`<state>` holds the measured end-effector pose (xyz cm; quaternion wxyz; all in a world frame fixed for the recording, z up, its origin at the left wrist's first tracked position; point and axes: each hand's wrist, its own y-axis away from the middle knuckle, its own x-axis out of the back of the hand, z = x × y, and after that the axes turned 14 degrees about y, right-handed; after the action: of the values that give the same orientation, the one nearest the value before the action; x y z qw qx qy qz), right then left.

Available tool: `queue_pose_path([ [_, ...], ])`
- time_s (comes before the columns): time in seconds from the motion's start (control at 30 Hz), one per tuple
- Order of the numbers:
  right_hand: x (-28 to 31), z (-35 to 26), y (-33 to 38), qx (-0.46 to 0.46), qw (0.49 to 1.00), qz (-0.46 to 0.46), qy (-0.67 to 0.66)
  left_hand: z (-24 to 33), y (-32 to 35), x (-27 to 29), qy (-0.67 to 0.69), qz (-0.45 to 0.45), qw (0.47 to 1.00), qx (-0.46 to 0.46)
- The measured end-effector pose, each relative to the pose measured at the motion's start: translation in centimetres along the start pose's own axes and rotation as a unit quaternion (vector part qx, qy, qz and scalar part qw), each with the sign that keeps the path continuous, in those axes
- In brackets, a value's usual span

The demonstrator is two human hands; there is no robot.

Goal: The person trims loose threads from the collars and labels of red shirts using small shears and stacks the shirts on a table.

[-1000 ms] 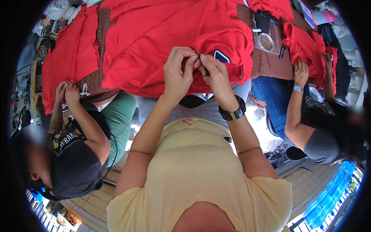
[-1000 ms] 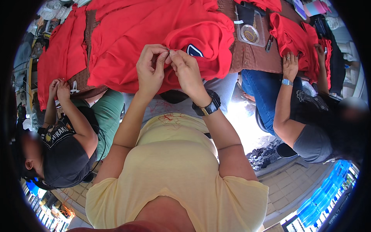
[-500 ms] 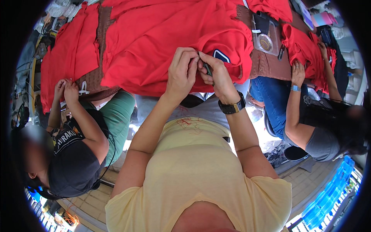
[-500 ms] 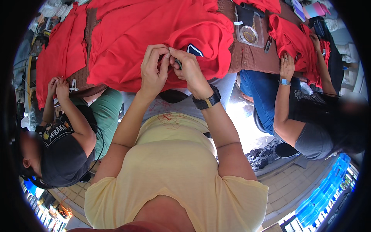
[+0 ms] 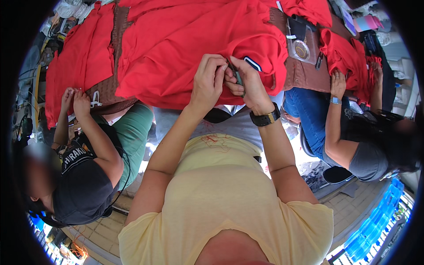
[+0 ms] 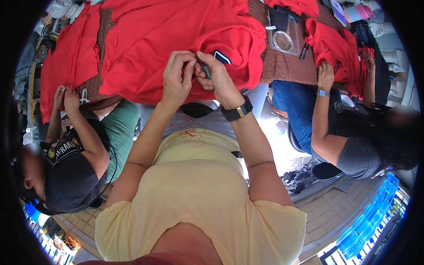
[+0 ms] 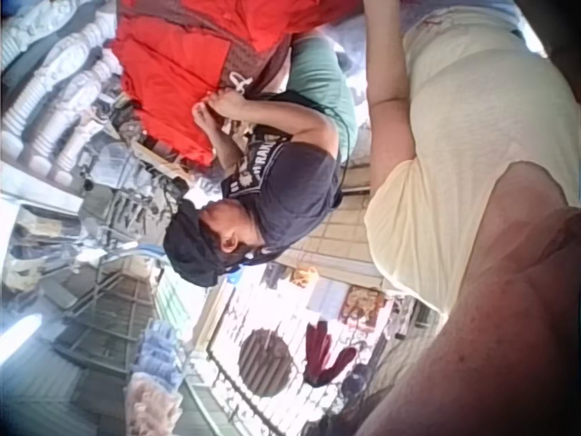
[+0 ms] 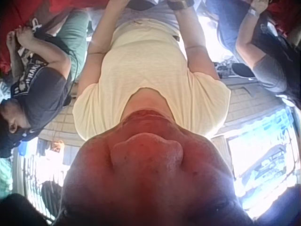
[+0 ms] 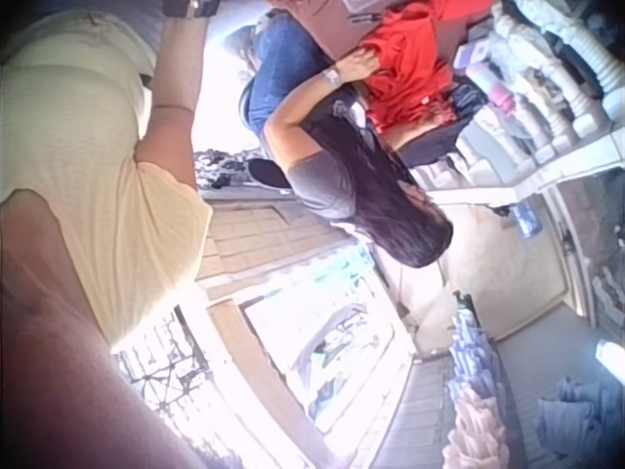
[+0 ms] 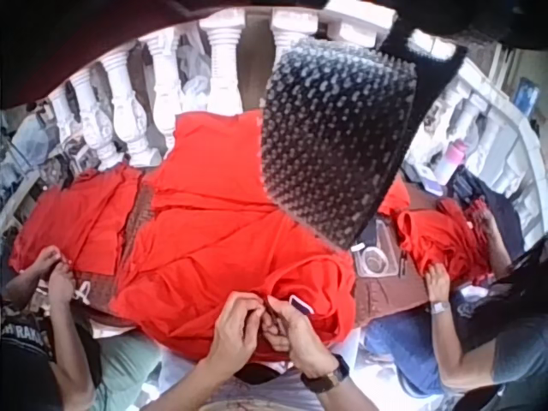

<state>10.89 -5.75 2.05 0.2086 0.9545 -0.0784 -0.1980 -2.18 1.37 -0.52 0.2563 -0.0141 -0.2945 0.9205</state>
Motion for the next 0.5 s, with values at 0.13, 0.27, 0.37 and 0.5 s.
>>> queue_pose_path([
  [0.13, 0.4, -1.4, 2.0, 0.095, 0.981, 0.1, 0.134, -0.8, 0.2, 0.2, 0.054, 0.032, 0.997, 0.052],
  [0.27, -0.2, -0.3, 1.0, 0.244, 0.837, 0.264, 0.413, -0.5, 0.0, 0.1, 0.092, 0.045, 0.989, 0.105],
  [0.37, -0.1, 0.5, 0.0, 0.289, 0.82, 0.249, 0.427, -0.3, 0.2, -0.5, 0.176, 0.095, 0.966, 0.161],
  [0.5, -0.5, 0.4, -0.2, 0.304, 0.814, 0.247, 0.429, -0.4, -0.5, -0.9, 0.159, 0.105, 0.971, 0.147],
])
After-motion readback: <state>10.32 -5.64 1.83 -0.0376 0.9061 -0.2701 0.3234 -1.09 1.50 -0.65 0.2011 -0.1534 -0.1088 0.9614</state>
